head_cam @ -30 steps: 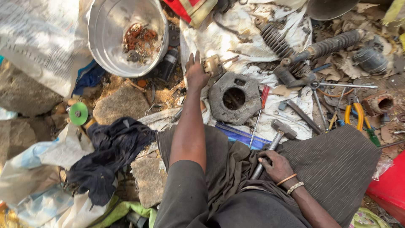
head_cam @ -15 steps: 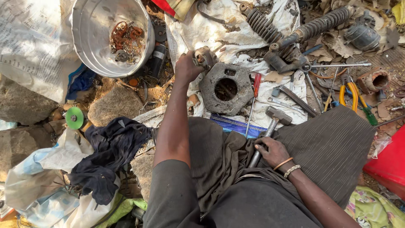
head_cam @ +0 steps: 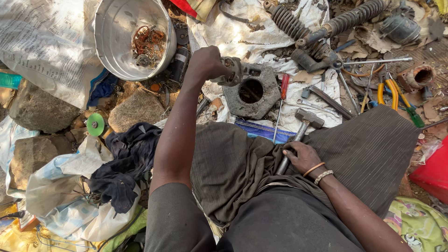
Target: The person is sitting on the ground and repairing a mechanical part, likely a brake assembly. They use a hammer and screwdriver to adjust and remove components from the part, which is placed on a stone. The person also picks up and places down other small parts during the process.
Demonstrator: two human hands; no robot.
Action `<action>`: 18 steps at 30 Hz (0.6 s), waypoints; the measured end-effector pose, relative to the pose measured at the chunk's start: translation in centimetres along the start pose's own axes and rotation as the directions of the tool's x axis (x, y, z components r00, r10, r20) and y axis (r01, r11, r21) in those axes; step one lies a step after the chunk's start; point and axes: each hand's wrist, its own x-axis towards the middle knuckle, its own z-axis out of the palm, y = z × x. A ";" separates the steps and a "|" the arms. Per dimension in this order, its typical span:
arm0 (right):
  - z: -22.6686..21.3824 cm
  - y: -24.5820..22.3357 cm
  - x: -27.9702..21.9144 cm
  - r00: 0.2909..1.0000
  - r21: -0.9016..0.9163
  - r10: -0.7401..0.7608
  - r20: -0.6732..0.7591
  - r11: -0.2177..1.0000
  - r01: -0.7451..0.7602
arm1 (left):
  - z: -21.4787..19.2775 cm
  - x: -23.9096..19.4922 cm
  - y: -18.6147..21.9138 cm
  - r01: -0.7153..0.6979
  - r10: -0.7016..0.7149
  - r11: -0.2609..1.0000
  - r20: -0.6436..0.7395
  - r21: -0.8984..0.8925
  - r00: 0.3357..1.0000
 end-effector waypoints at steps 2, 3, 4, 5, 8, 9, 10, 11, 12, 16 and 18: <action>0.4 -0.2 0.0 1.000 -0.014 -0.007 0.019 1.000 0.007 | 0.7 -1.3 1.1 -0.052 0.052 0.996 0.004 0.070 0.999; 0.3 -0.4 0.3 1.000 -0.016 0.000 0.022 1.000 0.001 | 0.8 -1.6 1.8 -0.089 0.089 0.991 0.001 0.103 0.996; 0.2 -0.5 0.6 1.000 -0.017 0.006 0.026 1.000 -0.005 | 0.9 -1.9 2.1 -0.102 0.104 0.986 -0.008 0.135 0.995; 0.0 -0.3 0.0 1.000 0.003 -0.019 0.010 1.000 0.019 | 1.7 -2.1 3.1 -0.131 0.134 0.979 -0.004 0.158 0.991; 0.0 -0.1 -0.2 0.995 0.035 -0.077 -0.058 0.996 0.080 | 3.1 -2.0 5.4 -0.160 0.169 0.962 -0.024 0.222 0.985; 0.1 -0.1 -0.5 0.994 0.039 -0.087 -0.069 0.995 0.090 | 3.7 -2.0 6.0 -0.153 0.165 0.958 -0.030 0.241 0.986; 0.0 0.2 -1.0 0.992 0.043 -0.096 -0.081 0.994 0.100 | 4.3 -1.7 6.9 -0.181 0.177 0.979 0.045 0.090 0.983; 0.3 0.1 -0.9 0.993 0.042 -0.084 -0.080 0.995 0.087 | 4.5 -1.8 6.9 -0.172 0.178 0.983 0.117 -0.056 0.977; 0.4 0.0 -1.0 0.994 0.042 -0.071 -0.079 0.996 0.074 | 4.8 -1.8 6.9 -0.149 0.187 0.969 0.189 -0.199 0.964; 0.0 -0.3 -0.5 0.989 0.064 -0.094 -0.116 0.993 0.102 | 6.8 -2.6 5.4 -0.337 0.343 0.928 0.009 -0.158 0.939; -1.3 -0.1 0.1 0.989 0.075 -0.083 -0.126 0.993 0.093 | 8.9 -3.3 4.3 -0.455 0.432 0.871 -0.149 -0.187 0.889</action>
